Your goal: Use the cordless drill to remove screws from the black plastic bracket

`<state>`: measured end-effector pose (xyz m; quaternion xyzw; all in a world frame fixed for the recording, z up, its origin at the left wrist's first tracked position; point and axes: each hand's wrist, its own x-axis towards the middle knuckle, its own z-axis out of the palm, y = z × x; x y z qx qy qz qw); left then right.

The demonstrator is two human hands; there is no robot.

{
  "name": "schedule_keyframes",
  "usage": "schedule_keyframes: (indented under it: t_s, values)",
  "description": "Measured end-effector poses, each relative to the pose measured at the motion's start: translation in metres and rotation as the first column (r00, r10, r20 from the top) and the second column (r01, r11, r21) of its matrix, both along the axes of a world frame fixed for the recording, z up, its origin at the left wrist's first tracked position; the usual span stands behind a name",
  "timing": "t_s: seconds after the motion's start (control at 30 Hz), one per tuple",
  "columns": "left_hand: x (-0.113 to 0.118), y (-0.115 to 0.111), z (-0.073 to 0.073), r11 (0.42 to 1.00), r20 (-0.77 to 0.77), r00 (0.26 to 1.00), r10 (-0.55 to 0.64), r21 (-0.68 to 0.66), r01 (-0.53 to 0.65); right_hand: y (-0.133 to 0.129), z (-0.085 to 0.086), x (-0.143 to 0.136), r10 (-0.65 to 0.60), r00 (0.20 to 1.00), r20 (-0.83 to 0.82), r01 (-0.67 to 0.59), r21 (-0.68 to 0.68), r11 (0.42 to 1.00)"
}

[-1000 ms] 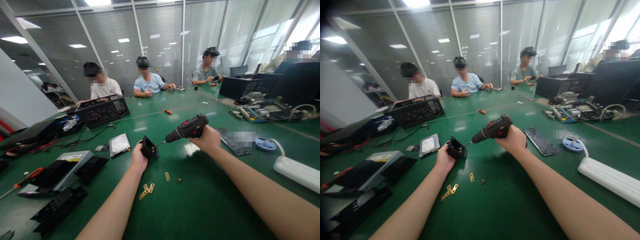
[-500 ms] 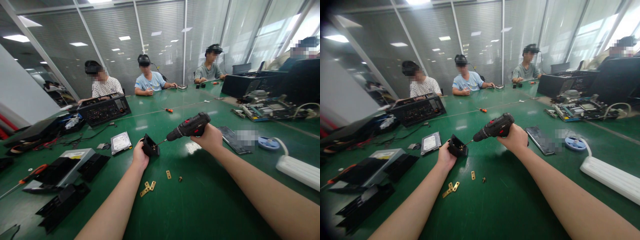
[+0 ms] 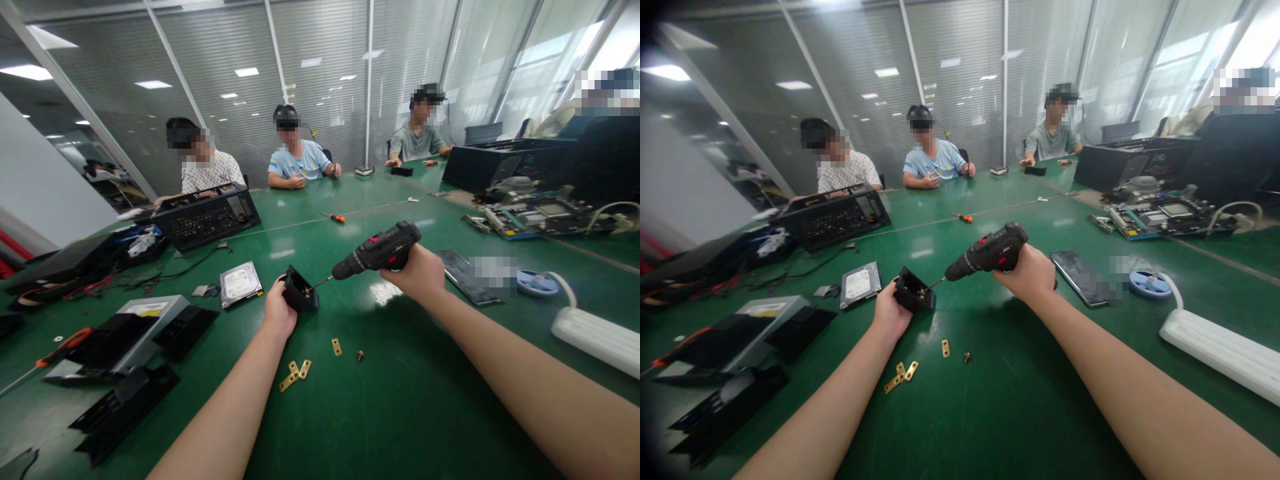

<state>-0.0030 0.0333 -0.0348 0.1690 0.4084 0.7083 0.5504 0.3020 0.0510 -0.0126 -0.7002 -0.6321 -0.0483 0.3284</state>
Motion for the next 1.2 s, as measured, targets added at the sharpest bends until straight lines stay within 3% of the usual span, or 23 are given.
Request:
schedule_keyframes:
  t_s: [0.33,1.2]
  values:
    - [0.0036,-0.0018,0.0045,1.000,-0.003,1.000,0.017,-0.024,-0.017,0.0006,-0.0004,0.0002,-0.006,1.000,0.000,0.006,-0.014,1.000]
    - [0.0010,0.0008,-0.0027,1.000,-0.008,1.000,-0.003,0.000,0.003,-0.0015,0.0012,0.0000,-0.004,1.000,0.005,0.004,0.004,1.000]
